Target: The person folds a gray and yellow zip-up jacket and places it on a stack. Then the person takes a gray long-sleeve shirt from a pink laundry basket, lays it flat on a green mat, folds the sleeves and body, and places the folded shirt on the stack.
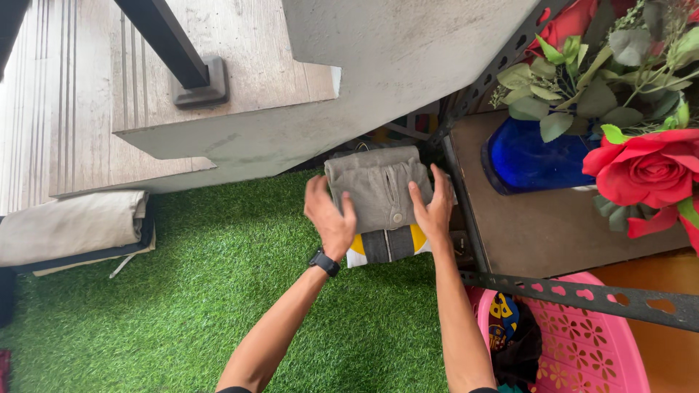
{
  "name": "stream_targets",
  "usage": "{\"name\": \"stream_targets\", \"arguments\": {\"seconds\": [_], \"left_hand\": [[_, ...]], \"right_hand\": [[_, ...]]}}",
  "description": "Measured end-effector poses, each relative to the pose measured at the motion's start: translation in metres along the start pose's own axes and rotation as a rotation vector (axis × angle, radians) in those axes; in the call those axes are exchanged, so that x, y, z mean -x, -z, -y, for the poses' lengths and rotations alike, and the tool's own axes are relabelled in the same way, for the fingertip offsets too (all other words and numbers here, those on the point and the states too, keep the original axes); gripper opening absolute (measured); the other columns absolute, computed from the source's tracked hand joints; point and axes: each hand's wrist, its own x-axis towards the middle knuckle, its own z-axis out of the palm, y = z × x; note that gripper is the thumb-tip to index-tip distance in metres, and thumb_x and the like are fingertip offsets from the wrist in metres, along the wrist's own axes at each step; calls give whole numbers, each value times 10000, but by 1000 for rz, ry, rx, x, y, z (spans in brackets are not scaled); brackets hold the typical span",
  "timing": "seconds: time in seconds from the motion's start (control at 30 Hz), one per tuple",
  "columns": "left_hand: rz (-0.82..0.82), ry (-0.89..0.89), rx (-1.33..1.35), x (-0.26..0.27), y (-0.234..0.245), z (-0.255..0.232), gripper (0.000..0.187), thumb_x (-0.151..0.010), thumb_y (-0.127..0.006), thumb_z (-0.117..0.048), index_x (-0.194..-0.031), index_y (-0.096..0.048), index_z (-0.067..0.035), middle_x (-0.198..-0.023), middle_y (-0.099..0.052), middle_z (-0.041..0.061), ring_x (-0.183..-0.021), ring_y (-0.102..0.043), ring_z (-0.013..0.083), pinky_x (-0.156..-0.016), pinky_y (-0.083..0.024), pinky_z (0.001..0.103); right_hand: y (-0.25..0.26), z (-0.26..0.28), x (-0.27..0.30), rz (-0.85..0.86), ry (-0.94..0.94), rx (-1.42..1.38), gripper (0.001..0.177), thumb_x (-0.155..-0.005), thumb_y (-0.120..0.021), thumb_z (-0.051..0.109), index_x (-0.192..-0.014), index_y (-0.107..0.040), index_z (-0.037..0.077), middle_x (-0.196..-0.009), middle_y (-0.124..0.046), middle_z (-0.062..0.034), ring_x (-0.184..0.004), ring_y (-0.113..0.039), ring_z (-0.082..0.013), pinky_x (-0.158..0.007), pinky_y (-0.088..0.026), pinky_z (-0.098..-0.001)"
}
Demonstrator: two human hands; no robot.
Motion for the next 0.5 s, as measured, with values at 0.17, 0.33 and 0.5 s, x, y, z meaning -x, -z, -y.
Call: {"name": "stream_targets", "arguments": {"seconds": [0.17,0.33,0.5], "left_hand": [[254,-310,-83,-4,-22,-35,570,-1023,-506,-225,-1527,-385,14,-1649,-302,256,-1554,-253,399,-1267,-130,601],[417,-285,-232,-8,-39,-18,634,-1034,-416,-329,-1591,-330,-40,-1682,-248,188,-1576,-184,349,-1252,-98,606],[427,-309,-269,1,-43,-2,658,-1030,-396,-354,-1600,-310,-37,-1685,-235,182,-1570,-179,343,-1238,-91,603]], "right_hand": [[-24,16,-20,111,262,144,386,-1098,-498,291,-1440,-604,148,-1582,-486,-192,-1521,-394,-369,-1257,-251,-513],[-54,10,-23,343,229,146,482,-1104,-411,377,-1516,-522,151,-1623,-404,-167,-1549,-278,-343,-1251,-163,-526],[-60,2,-14,356,159,156,524,-1095,-371,443,-1536,-491,187,-1647,-363,-142,-1556,-244,-330,-1248,-163,-501]]}}
